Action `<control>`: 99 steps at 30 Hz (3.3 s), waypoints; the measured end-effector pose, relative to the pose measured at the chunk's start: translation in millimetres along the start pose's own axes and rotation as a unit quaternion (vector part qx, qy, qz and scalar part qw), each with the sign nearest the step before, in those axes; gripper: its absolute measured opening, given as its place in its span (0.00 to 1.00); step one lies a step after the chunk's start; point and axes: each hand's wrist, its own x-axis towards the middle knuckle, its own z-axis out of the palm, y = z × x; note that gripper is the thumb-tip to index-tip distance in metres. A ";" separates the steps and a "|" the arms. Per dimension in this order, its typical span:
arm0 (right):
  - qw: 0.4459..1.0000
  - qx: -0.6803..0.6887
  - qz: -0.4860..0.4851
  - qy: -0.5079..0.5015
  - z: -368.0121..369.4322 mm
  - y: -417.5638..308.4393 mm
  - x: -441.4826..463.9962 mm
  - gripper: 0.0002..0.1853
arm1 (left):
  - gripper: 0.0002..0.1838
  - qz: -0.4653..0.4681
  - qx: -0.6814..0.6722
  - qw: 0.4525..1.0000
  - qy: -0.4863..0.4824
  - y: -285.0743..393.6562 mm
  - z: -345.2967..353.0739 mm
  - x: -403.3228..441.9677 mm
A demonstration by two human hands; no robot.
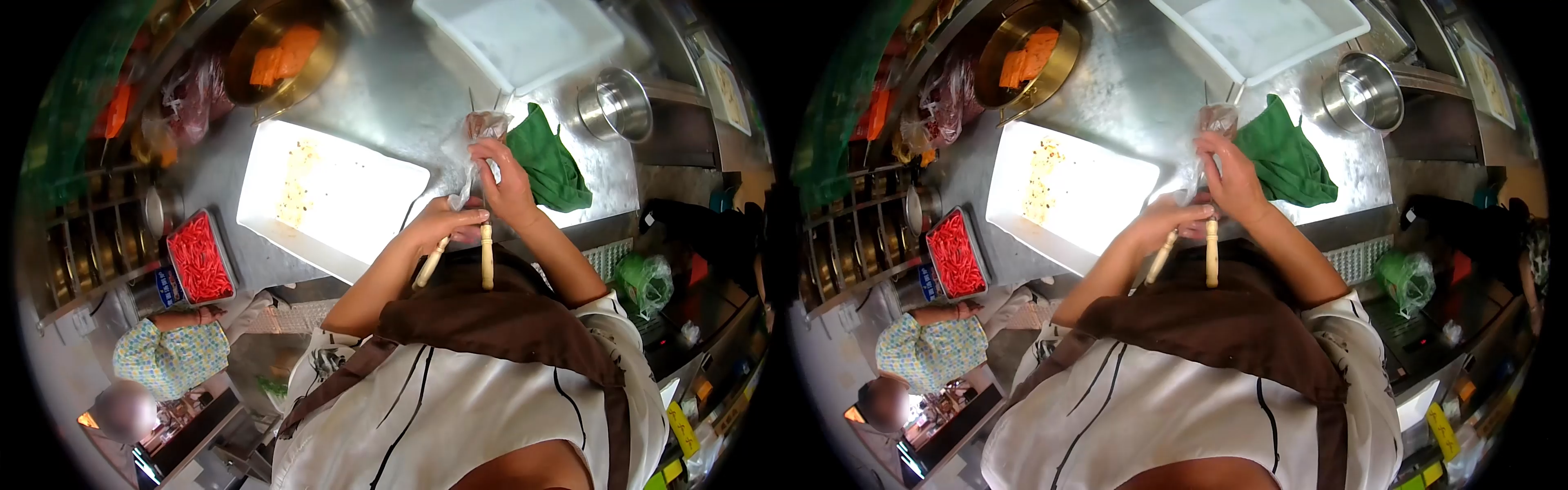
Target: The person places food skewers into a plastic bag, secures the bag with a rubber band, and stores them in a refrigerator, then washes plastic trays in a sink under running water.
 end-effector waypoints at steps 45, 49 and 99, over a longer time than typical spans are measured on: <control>0.869 0.085 0.169 -0.458 125.2 -97.8 -203.7 0.12 | 0.13 0.435 -0.281 0.772 0.367 -185.1 -122.9 -284.6; 0.671 0.395 0.335 -0.530 156.5 -154.1 -208.2 0.26 | 0.07 0.433 -0.375 0.700 0.426 -207.7 -97.5 -251.4; 0.382 -0.300 -0.291 -0.824 213.1 -99.3 -308.4 0.15 | 0.20 0.412 -0.423 0.671 0.449 -372.9 -79.3 -296.8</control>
